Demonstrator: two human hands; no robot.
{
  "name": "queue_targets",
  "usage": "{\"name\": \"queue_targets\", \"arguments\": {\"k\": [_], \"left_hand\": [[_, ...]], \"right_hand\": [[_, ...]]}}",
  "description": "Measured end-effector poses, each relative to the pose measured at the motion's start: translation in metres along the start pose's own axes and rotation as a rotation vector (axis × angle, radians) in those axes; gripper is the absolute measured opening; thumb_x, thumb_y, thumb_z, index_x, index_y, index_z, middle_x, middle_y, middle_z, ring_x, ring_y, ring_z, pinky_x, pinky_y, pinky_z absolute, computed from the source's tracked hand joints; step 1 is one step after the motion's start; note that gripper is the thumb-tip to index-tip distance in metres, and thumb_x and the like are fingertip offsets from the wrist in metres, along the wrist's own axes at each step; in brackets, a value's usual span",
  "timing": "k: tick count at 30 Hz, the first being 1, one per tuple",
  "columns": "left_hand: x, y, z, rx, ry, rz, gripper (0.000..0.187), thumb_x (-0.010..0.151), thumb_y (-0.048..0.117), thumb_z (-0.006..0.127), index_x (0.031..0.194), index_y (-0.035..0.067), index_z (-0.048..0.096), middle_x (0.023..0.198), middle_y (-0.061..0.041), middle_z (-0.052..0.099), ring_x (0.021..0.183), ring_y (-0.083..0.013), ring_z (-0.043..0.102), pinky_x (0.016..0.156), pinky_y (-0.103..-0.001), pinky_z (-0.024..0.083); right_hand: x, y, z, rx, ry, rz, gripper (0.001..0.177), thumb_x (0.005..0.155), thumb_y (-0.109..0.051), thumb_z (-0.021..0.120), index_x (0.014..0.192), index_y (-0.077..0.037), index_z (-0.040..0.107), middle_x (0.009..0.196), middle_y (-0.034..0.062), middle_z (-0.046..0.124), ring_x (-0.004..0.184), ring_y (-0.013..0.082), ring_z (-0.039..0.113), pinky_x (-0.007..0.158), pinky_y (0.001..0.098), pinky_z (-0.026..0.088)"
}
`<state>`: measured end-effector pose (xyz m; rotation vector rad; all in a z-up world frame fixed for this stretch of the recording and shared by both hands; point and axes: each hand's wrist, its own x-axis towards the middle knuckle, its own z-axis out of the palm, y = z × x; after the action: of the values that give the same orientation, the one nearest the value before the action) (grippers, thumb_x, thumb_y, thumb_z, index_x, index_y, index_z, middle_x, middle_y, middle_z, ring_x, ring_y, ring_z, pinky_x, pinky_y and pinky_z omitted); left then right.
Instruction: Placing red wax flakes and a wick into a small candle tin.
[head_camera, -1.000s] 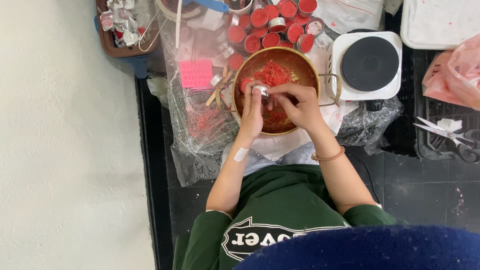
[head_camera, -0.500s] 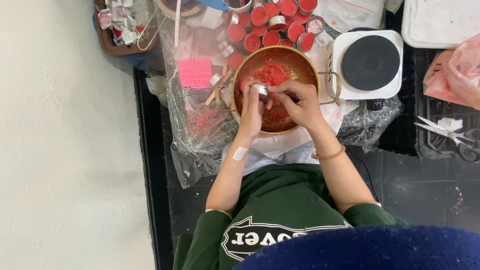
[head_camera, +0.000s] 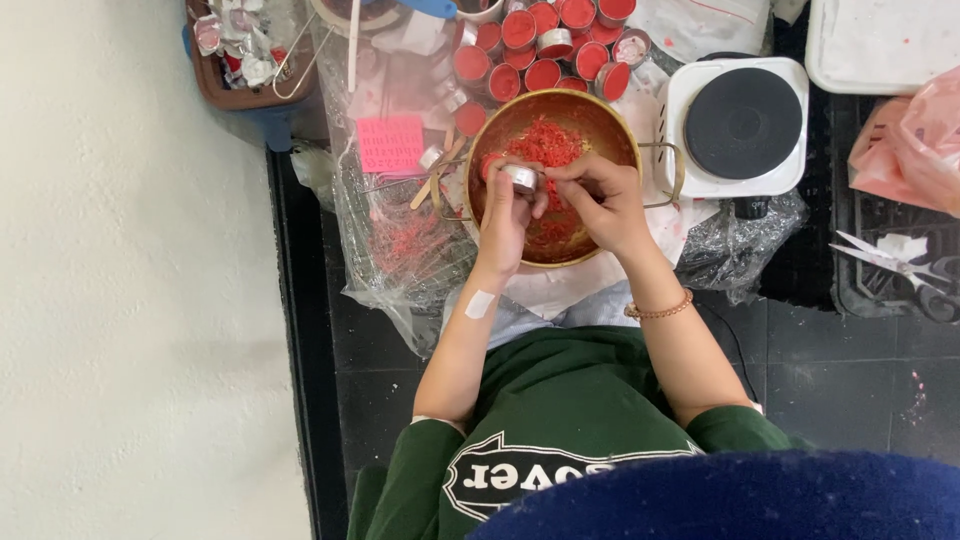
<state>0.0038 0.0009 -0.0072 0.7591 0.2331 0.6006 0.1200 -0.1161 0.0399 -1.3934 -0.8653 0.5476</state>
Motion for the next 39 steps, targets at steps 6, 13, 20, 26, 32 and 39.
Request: {"name": "queue_targets", "arguments": {"k": [6, 13, 20, 26, 32, 39], "left_hand": [[-0.001, 0.004, 0.002, -0.045, -0.014, 0.019, 0.032, 0.115, 0.038, 0.04, 0.13, 0.011, 0.048, 0.12, -0.01, 0.06, 0.091, -0.0175, 0.052, 0.076, -0.031, 0.042], [-0.004, 0.011, 0.004, -0.094, -0.039, -0.017, 0.033, 0.116, 0.039, 0.041, 0.131, 0.01, 0.048, 0.121, -0.01, 0.058, 0.09, -0.0181, 0.051, 0.078, -0.031, 0.042], [-0.007, 0.023, 0.008, -0.095, -0.176, -0.037, 0.032, 0.115, 0.036, 0.043, 0.135, 0.011, 0.045, 0.133, -0.009, 0.053, 0.099, -0.0191, 0.052, 0.091, -0.033, 0.042], [-0.007, 0.018, 0.004, 0.028, -0.215, -0.014, 0.031, 0.117, 0.031, 0.043, 0.14, 0.011, 0.041, 0.14, -0.008, 0.049, 0.107, -0.0181, 0.052, 0.099, -0.034, 0.044], [-0.01, 0.022, 0.009, 0.109, -0.197, 0.008, 0.031, 0.116, 0.029, 0.042, 0.14, 0.01, 0.041, 0.142, -0.008, 0.049, 0.116, -0.0166, 0.054, 0.102, -0.034, 0.046], [-0.009, 0.023, 0.011, 0.268, -0.149, 0.02, 0.028, 0.116, 0.025, 0.039, 0.139, 0.01, 0.041, 0.142, -0.007, 0.048, 0.125, -0.0148, 0.051, 0.108, -0.032, 0.045]], "right_hand": [[0.001, -0.01, 0.003, -0.071, -0.024, -0.005, 0.011, 0.102, 0.004, 0.064, 0.109, 0.0, 0.072, 0.082, -0.0007, 0.066, 0.068, 0.001, 0.048, 0.058, 0.0203, 0.036], [0.001, -0.007, 0.002, -0.05, -0.023, 0.015, 0.01, 0.102, 0.003, 0.064, 0.109, 0.0, 0.071, 0.082, -0.0002, 0.066, 0.071, 0.0014, 0.053, 0.06, 0.0198, 0.038], [0.0, -0.004, 0.0, 0.096, -0.046, 0.039, 0.01, 0.104, 0.001, 0.063, 0.112, 0.0, 0.069, 0.088, 0.0026, 0.07, 0.075, 0.0051, 0.059, 0.065, 0.021, 0.045], [-0.003, -0.007, 0.002, 0.131, -0.063, 0.023, 0.009, 0.104, 0.003, 0.063, 0.11, 0.001, 0.069, 0.09, 0.0041, 0.07, 0.076, 0.0071, 0.061, 0.067, 0.0229, 0.048], [-0.006, -0.008, 0.002, 0.077, -0.069, -0.012, 0.009, 0.104, 0.003, 0.063, 0.109, 0.001, 0.07, 0.089, 0.0032, 0.07, 0.074, 0.0065, 0.06, 0.065, 0.0225, 0.048], [-0.004, -0.002, 0.002, 0.154, -0.001, 0.035, 0.009, 0.104, 0.003, 0.064, 0.109, 0.0, 0.071, 0.088, 0.0009, 0.068, 0.073, 0.0048, 0.059, 0.064, 0.0213, 0.046]]}}
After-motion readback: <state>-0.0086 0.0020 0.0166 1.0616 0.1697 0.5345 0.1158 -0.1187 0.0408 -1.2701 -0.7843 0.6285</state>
